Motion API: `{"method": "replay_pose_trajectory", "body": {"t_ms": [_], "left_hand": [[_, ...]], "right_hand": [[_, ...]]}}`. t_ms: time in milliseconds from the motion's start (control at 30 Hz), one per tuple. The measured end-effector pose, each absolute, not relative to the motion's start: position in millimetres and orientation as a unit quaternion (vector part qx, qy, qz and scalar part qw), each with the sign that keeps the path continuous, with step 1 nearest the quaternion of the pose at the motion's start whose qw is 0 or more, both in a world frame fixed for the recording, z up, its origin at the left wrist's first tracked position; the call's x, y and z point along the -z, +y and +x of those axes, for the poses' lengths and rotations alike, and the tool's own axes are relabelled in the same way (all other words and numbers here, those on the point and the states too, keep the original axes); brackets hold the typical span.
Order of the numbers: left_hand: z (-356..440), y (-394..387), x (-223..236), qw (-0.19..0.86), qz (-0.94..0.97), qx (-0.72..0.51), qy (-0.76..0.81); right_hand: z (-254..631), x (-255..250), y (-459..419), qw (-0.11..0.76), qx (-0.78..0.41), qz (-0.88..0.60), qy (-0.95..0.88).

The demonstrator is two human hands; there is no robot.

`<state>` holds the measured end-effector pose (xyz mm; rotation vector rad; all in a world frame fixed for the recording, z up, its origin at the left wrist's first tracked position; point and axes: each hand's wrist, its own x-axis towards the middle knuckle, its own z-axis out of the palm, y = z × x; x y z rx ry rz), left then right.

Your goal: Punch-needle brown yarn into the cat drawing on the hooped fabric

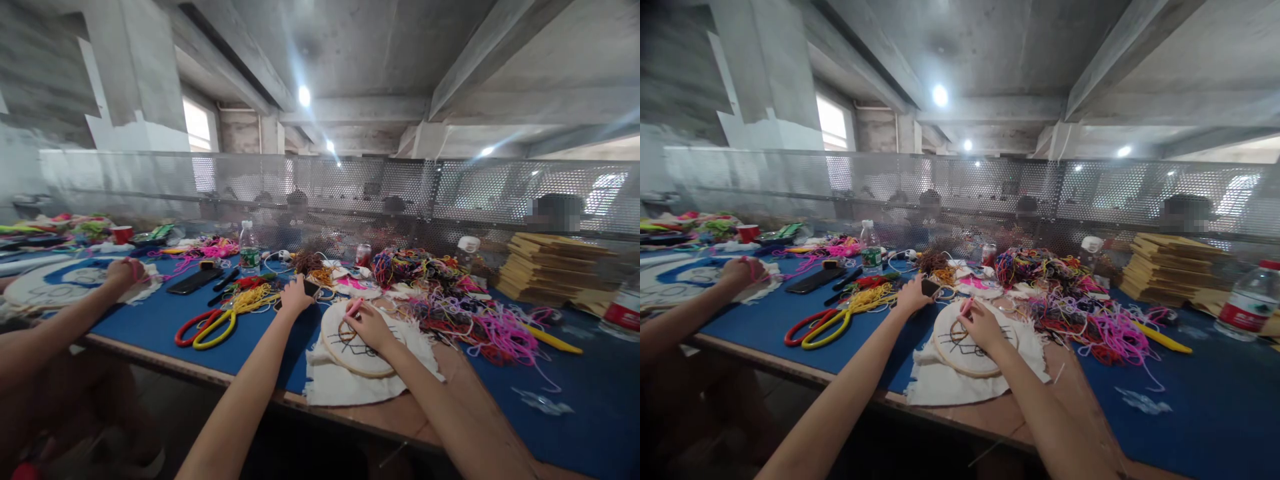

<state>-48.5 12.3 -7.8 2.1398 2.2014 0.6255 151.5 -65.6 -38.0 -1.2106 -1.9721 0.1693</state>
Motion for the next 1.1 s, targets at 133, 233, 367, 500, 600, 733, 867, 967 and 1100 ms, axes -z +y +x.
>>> {"method": "replay_pose_trajectory", "body": {"t_ms": [133, 233, 367, 500, 600, 733, 867, 967, 1100], "left_hand": [[-45.4, 10.0, 4.2, -0.018, 0.716, -0.204, 0.668], [-37.8, 3.9, -1.8, 0.097, 0.758, -0.244, 0.597], [-22.7, -0.1, 5.7, 0.259, 0.805, -0.154, 0.511], [-8.9, 4.8, 23.1, 0.191, 0.803, -0.207, 0.525], [-3.1, 9.3, 28.3, 0.211, 0.775, -0.294, 0.517], [0.3, 6.2, 19.6, 0.281, 0.728, -0.441, 0.444], [1.1, -7.9, 2.8, 0.331, 0.701, -0.519, 0.361], [0.6, -18.0, -6.8, 0.301, 0.704, -0.542, 0.347], [-0.8, -22.8, -10.8, 0.274, 0.714, -0.542, 0.349]], "right_hand": [[150.6, 36.1, -66.8, 0.395, -0.063, -0.481, -0.780], [150.6, 35.8, -66.5, 0.394, -0.064, -0.481, -0.780], [150.6, 35.1, -66.1, 0.392, -0.066, -0.484, -0.780], [149.6, 33.0, -67.5, 0.384, -0.063, -0.496, -0.776], [149.3, 29.7, -68.7, 0.389, -0.058, -0.494, -0.775], [151.1, 19.7, -71.4, 0.437, -0.052, -0.479, -0.759], [152.5, 8.7, -76.3, 0.482, -0.042, -0.467, -0.740], [152.1, 6.2, -78.9, 0.493, -0.019, -0.448, -0.746], [151.7, 5.6, -80.5, 0.510, 0.001, -0.435, -0.742]]}}
